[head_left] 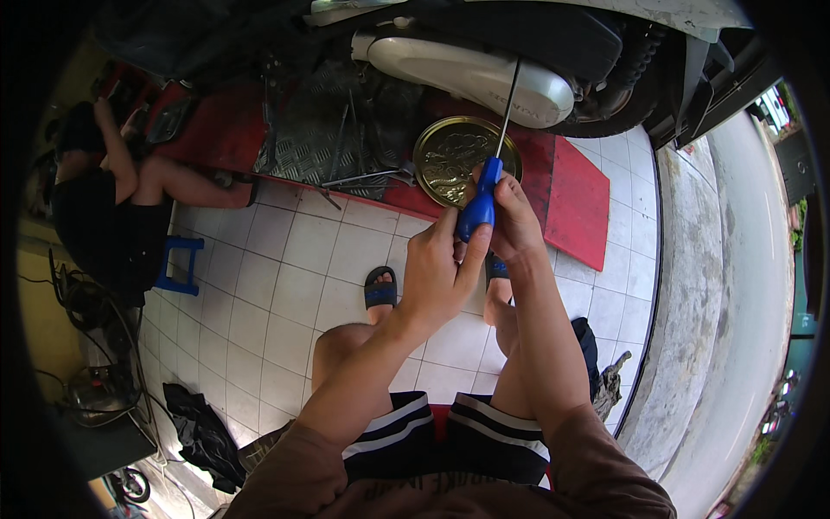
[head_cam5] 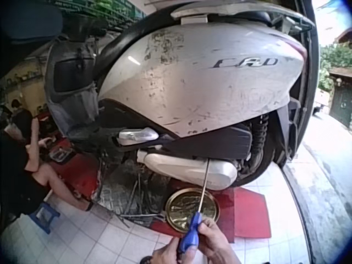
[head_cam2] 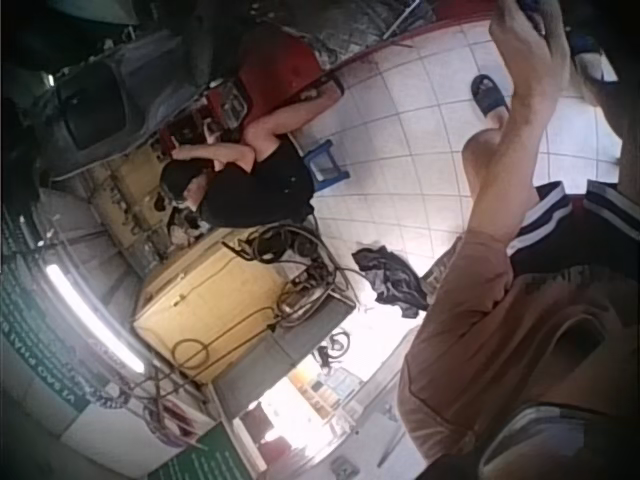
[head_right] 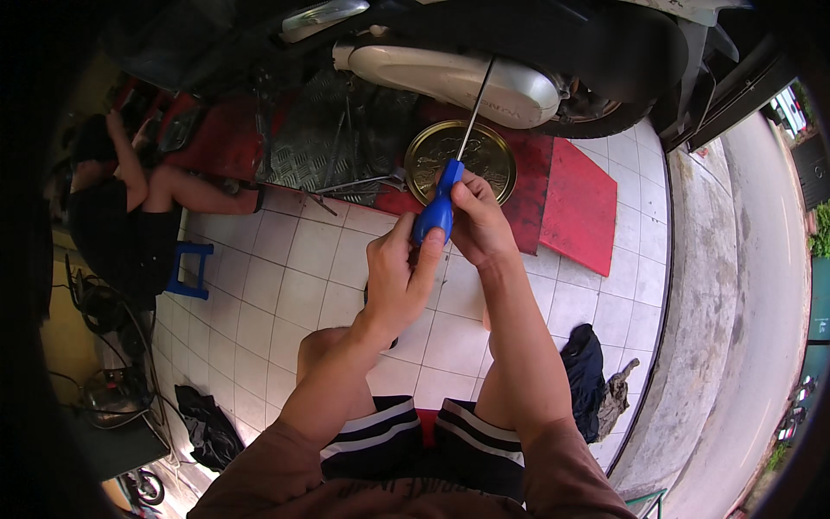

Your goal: The person uses a screwdriver to tighten screws on the side panel of a white scooter. The person is seated on a red stool in a workshop environment, manipulating the tool with both hands to secure the vehicle's bodywork.

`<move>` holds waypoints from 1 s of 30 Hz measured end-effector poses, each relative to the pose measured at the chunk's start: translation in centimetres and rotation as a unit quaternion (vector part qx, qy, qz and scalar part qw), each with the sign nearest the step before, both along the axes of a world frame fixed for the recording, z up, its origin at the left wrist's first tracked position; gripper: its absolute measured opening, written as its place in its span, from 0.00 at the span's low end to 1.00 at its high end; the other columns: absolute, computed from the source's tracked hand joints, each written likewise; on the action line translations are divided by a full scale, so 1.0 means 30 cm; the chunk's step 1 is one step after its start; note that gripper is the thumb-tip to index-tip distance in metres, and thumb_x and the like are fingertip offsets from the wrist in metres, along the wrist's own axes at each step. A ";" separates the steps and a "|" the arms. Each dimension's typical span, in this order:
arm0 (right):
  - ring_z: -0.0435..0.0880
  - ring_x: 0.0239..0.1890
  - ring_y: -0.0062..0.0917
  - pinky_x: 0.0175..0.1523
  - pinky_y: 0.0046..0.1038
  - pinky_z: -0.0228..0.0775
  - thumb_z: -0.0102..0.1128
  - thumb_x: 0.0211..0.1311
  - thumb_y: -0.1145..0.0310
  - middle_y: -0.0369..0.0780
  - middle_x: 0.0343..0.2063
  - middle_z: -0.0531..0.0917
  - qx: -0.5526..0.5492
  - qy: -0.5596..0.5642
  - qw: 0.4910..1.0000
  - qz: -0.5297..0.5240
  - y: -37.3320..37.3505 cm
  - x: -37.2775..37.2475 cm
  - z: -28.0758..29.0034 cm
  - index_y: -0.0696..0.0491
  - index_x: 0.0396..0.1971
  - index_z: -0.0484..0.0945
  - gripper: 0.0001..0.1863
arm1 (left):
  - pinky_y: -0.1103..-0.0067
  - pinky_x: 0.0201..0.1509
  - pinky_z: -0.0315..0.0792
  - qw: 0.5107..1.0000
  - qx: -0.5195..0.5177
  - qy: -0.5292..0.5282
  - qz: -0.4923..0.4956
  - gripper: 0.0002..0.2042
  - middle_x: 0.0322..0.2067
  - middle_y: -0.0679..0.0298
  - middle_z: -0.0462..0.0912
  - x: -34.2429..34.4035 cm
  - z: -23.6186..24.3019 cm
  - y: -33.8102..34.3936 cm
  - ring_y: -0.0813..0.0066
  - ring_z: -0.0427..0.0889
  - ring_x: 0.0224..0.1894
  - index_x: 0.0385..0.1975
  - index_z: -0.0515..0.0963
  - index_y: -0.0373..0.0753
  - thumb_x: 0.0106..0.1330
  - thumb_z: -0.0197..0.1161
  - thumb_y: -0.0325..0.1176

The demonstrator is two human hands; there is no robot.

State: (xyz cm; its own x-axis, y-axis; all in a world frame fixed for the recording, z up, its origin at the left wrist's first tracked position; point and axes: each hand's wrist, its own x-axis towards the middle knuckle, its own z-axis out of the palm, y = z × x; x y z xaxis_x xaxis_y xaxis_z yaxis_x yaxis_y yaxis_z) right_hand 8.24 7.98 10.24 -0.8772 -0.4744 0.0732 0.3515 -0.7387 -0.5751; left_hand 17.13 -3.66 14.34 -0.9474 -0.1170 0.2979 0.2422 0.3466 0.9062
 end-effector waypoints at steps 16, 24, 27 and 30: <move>0.71 0.21 0.09 0.24 0.11 0.61 0.69 0.61 0.54 0.40 0.33 0.84 0.007 0.048 0.999 0.018 0.054 -0.037 0.003 0.60 0.49 0.75 0.27 | 0.79 0.20 0.59 0.970 0.203 -0.115 -0.064 0.17 0.14 0.64 0.68 0.010 -0.014 0.010 0.78 0.65 0.16 0.35 0.74 0.33 0.76 0.51 0.44; 0.65 0.20 0.08 0.23 0.09 0.60 0.69 0.59 0.49 0.40 0.31 0.83 0.021 0.039 0.999 0.008 0.064 -0.034 -0.015 0.60 0.49 0.74 0.30 | 0.82 0.20 0.55 0.992 0.118 0.003 -0.042 0.15 0.13 0.69 0.67 0.007 0.008 0.035 0.86 0.62 0.16 0.29 0.71 0.34 0.75 0.52 0.39; 0.68 0.22 0.08 0.23 0.09 0.62 0.69 0.60 0.53 0.44 0.38 0.83 0.004 0.055 0.998 0.041 0.076 -0.048 -0.025 0.63 0.55 0.71 0.33 | 0.81 0.20 0.54 0.990 0.139 -0.003 -0.036 0.16 0.13 0.69 0.65 0.009 0.009 0.033 0.86 0.62 0.16 0.29 0.71 0.34 0.76 0.49 0.39; 0.70 0.22 0.08 0.23 0.10 0.63 0.68 0.62 0.56 0.46 0.43 0.81 -0.020 0.072 0.996 0.057 0.062 -0.061 -0.040 0.64 0.58 0.69 0.33 | 0.81 0.20 0.53 0.999 0.033 0.030 -0.030 0.15 0.13 0.70 0.65 0.010 0.005 0.015 0.87 0.60 0.16 0.27 0.70 0.35 0.74 0.52 0.38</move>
